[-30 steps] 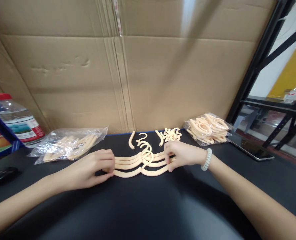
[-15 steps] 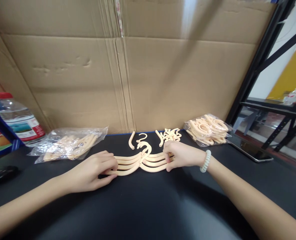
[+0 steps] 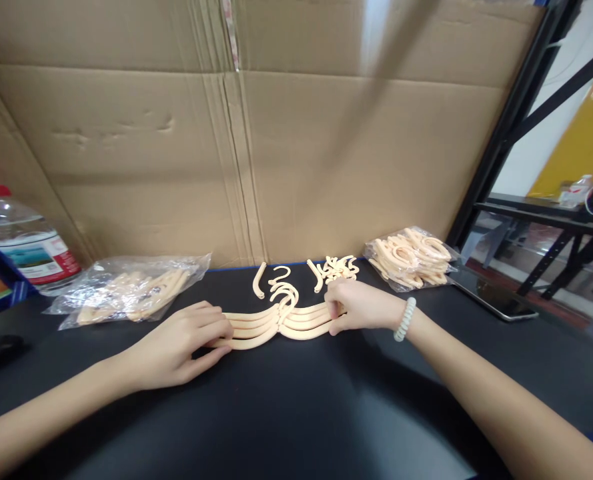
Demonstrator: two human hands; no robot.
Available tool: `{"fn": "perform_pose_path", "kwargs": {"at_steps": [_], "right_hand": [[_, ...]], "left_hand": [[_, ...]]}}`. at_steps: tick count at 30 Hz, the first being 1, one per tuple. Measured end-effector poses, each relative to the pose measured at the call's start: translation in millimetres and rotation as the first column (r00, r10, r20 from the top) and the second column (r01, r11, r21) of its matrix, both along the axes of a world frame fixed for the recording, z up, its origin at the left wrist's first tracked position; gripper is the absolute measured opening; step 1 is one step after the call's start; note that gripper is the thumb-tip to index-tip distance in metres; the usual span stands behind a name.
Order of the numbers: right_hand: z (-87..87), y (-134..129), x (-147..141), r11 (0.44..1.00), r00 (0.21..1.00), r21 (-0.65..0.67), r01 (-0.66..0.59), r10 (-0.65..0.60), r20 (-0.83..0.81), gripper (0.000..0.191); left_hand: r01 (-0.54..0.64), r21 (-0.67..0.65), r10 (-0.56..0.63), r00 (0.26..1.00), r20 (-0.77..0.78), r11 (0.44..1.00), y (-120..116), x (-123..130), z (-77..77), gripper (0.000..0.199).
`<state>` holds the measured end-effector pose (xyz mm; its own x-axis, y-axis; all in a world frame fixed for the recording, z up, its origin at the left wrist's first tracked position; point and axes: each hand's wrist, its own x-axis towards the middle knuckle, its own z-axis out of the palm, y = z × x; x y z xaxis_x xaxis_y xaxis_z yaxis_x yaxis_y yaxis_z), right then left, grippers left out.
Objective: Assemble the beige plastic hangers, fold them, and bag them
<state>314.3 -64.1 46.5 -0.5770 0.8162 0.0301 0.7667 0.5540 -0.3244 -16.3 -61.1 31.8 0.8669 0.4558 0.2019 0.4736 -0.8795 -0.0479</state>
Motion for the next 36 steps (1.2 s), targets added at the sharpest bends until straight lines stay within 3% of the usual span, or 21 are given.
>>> {"fn": "perform_pose_path", "kwargs": {"at_steps": [9, 22, 36], "right_hand": [[1.2, -2, -1, 0.998, 0.997, 0.009, 0.067, -0.067, 0.029, 0.017], [-0.7, 1, 2, 0.996, 0.998, 0.076, 0.055, -0.058, 0.039, 0.008], [3.2, -1, 0, 0.99, 0.999, 0.136, 0.037, -0.038, 0.01, 0.009]], "left_hand": [[-0.02, 0.132, 0.017, 1.0, 0.02, 0.991, 1, 1, -6.2, 0.02], [-0.015, 0.283, 0.002, 0.999, 0.045, 0.959, 1, 2, -10.9, 0.022], [-0.005, 0.266, -0.049, 0.979, 0.197, 0.964, 2, 2, -16.5, 0.015]]}}
